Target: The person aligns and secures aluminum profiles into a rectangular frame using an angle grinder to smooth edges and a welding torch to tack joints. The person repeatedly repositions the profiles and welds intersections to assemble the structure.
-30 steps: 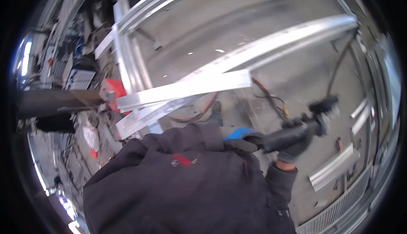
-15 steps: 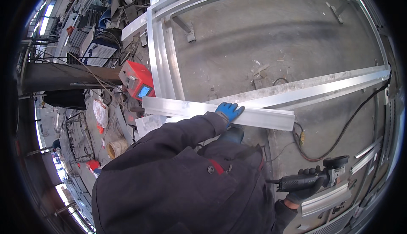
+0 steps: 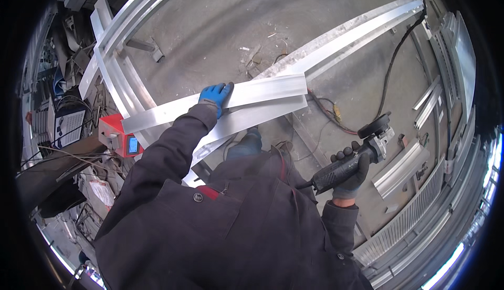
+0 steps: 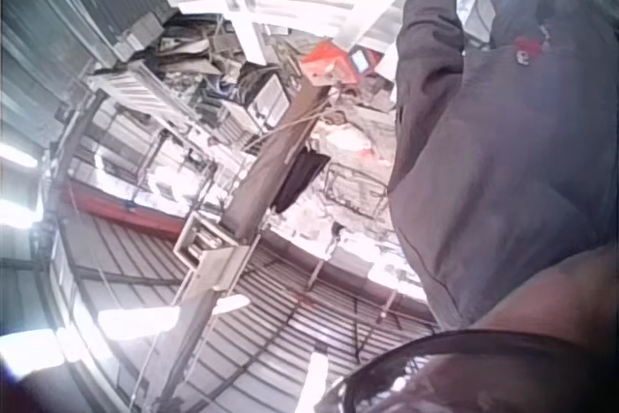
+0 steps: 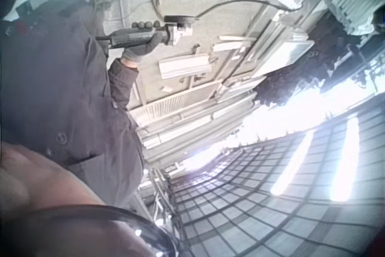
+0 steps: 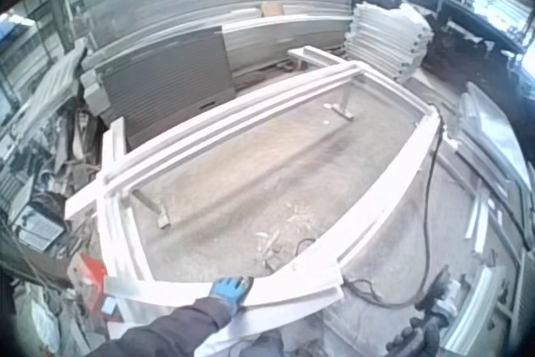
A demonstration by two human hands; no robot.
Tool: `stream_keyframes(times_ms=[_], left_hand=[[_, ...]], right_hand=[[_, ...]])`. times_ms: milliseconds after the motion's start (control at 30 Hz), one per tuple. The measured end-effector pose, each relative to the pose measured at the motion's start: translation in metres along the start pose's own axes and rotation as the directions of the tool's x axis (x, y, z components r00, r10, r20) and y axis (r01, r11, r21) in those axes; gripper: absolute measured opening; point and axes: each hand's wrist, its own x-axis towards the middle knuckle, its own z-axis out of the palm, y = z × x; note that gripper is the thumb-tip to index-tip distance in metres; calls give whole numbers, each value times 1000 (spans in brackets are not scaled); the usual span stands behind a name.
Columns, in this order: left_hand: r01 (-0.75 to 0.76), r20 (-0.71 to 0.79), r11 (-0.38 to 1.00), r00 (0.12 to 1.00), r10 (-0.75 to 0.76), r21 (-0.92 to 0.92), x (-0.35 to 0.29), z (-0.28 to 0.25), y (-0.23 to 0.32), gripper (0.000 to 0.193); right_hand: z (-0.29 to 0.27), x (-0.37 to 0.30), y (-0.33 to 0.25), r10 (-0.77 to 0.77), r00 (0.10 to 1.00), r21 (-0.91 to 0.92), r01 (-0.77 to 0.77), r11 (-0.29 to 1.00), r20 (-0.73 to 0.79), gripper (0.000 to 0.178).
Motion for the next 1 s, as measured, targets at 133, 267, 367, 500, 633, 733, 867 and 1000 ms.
stream_keyframes(times_ms=[133,267,367,500,633,733,867,1000], left_hand=[[32,38,990,999,-27,-138,8,-6,14,115],[104,104,992,990,-96,-76,32,-1,19,122],[110,134,991,986,-99,-75,42,5,16,122],[112,146,993,984,-107,-31,42,5,20,118],[39,-245,989,967,-72,-140,32,3,61,93],[-20,-75,959,997,-1,-283,-3,16,115,97],[54,-13,998,998,-54,-29,-32,53,153,105],[108,11,987,994,-108,-117,-41,85,151,110]], right_hand=[[0,-21,-15,-14,999,18,14,1000,-47,61],[-11,-27,-21,-22,993,42,28,999,-116,61],[-22,-24,-19,-16,987,23,20,1000,-157,63],[-33,-22,-17,-7,990,29,11,1000,-138,66],[-50,-15,-17,11,987,40,-5,999,-161,68],[-68,-10,-17,15,986,27,-11,1000,-166,69],[-90,-3,-22,69,986,-17,-72,997,-152,73],[-114,11,-17,111,989,-188,-128,974,-97,76]])
